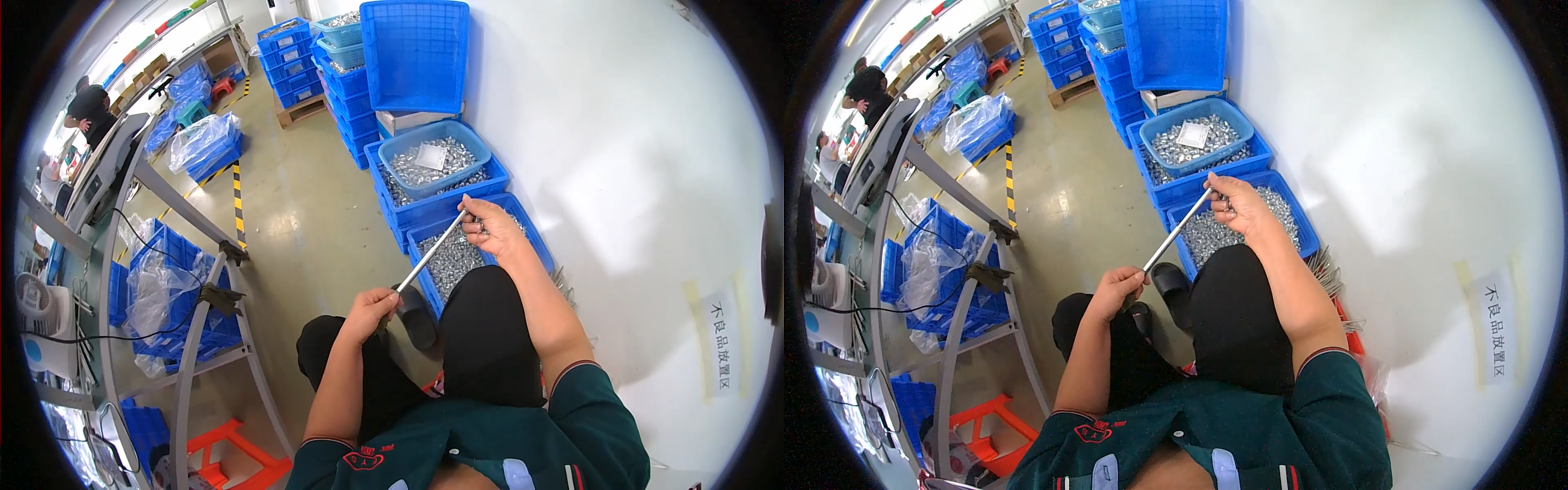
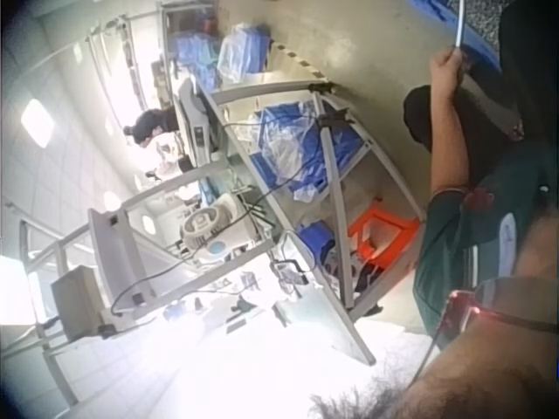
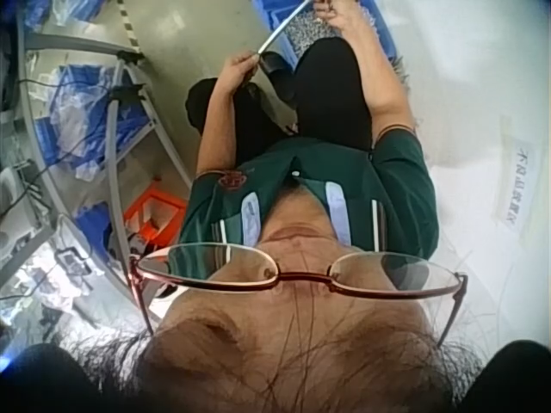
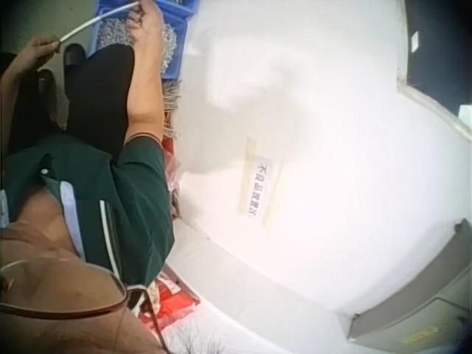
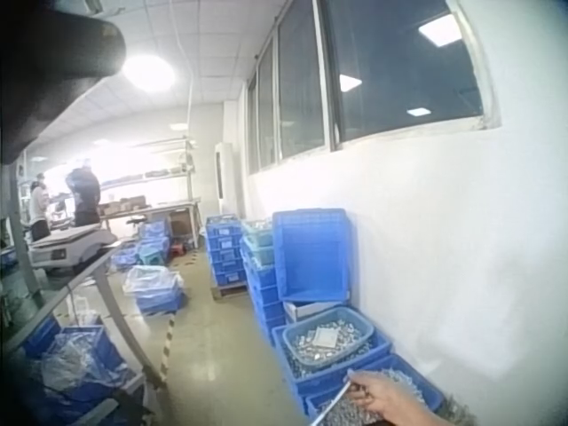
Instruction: Manually assembling small screws or fasteners onto a long metal rod.
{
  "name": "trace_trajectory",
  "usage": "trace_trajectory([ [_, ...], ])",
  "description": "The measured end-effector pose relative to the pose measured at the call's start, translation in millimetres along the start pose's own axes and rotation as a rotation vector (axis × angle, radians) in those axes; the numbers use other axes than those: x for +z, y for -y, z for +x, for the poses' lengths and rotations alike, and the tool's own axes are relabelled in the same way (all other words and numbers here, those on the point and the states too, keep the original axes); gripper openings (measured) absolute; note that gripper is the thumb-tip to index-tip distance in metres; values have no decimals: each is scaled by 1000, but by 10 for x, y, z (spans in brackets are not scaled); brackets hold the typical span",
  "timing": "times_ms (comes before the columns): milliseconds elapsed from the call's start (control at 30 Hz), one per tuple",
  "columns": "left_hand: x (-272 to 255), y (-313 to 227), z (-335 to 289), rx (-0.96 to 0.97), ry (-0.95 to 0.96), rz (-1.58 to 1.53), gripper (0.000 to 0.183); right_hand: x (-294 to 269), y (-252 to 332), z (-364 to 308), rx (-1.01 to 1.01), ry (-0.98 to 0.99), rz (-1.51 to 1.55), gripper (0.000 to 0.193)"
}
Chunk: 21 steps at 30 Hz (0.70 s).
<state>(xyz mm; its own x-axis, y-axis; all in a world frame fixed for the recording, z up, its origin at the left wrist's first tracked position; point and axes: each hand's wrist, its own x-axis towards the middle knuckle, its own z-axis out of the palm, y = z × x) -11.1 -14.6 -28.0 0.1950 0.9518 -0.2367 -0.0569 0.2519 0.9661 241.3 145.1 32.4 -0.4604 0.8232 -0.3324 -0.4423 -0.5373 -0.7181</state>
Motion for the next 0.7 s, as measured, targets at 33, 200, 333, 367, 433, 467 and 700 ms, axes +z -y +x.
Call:
trace_trajectory([
  [33,-1,2,-4,2,-6,8,22,16,1,-9,0,0,1,25],
  [200,-16,12,-13,-12,-42,74,23,95,26,-33,-180,-109,-467,27],
  [333,-18,43,-2,6,-56,38,24,143,36,-35,-166,-115,-466,25],
  [367,-16,48,2,16,-59,14,24,136,28,-40,-127,-50,-286,24],
  [433,-19,45,9,35,-57,5,24,107,23,-53,-66,99,-28,23],
  [467,-19,42,12,52,-52,-4,24,97,20,-55,-66,101,-30,23],
  [700,48,35,47,40,-34,-22,24,140,-39,-40,-58,47,-301,15],
])
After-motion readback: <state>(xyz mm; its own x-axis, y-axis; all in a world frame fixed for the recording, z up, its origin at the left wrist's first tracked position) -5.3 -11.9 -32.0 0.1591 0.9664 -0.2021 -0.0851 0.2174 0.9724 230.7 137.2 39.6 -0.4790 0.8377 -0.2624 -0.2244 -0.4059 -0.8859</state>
